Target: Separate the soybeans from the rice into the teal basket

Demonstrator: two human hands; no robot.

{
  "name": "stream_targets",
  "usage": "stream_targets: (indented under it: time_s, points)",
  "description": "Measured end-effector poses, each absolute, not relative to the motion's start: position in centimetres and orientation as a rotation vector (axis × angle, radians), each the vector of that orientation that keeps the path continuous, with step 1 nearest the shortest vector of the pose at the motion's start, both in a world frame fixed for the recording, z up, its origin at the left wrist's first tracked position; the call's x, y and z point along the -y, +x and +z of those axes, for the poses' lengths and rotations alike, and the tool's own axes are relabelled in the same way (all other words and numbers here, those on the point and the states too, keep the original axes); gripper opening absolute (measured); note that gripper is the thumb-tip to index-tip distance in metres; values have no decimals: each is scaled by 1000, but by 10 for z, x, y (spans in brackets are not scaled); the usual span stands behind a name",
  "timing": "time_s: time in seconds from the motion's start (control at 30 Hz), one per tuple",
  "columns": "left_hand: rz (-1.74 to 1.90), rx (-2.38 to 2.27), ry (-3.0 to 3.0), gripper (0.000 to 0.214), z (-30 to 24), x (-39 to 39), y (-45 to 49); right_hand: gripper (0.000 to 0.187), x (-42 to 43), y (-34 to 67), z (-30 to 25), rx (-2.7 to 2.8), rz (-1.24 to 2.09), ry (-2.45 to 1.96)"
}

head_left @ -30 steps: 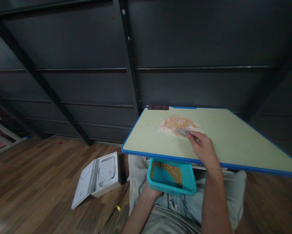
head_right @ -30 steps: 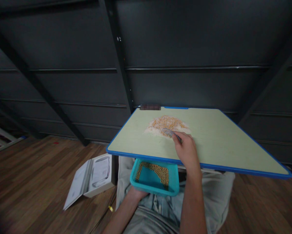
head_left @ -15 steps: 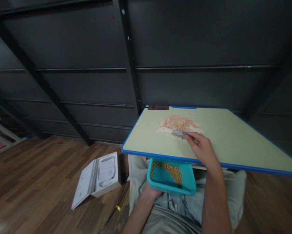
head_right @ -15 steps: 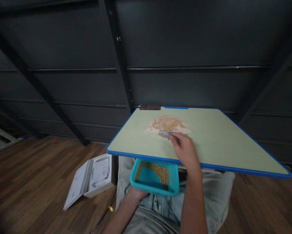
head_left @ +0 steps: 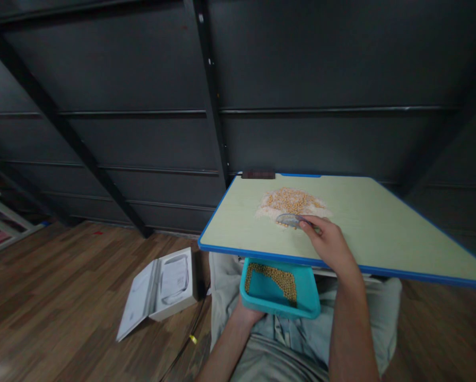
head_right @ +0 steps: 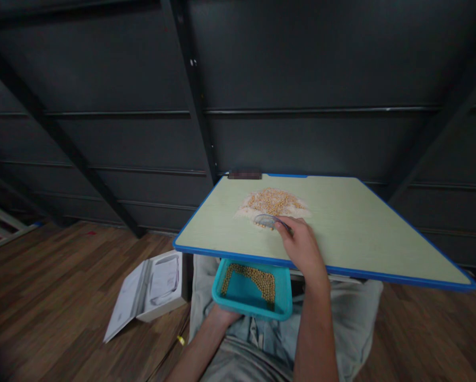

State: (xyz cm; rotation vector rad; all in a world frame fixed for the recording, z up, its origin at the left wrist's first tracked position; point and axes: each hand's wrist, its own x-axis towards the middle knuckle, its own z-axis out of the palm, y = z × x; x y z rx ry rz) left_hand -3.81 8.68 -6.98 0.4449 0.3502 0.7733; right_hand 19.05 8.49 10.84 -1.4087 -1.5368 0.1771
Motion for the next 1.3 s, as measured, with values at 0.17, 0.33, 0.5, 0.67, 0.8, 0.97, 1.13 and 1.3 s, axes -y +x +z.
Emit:
stream_targets:
  time_s: [0.17,0.33,0.5,0.67,0.8,0.97,1.13,1.3]
  points:
    - [780,-340,429,27,-67,-86,-41,31,-85,190,108,1531,218,-1416]
    - [777,-329,426,30,-71,-86,-42,30,-85,190,107,1529,252,-1396]
    - [777,-311,422,35,-75,-87,-43,30,-84,188,109,1517,287,-1395]
    - [767,-335,360,38,-76,-89,-40,29,-82,185,112,1509,345,-1379]
    - [774,-375,326,38,-76,-89,-36,28,-81,184,114,1513,348,-1365]
    - [772,-433,344,36,-72,-88,-37,29,-79,183,117,1524,363,-1371]
    - [762,-444,347,34,-65,-87,-37,26,-76,181,121,1538,387,-1347]
    - [778,-422,359,31,-72,-88,-35,25,-75,179,122,1534,431,-1328]
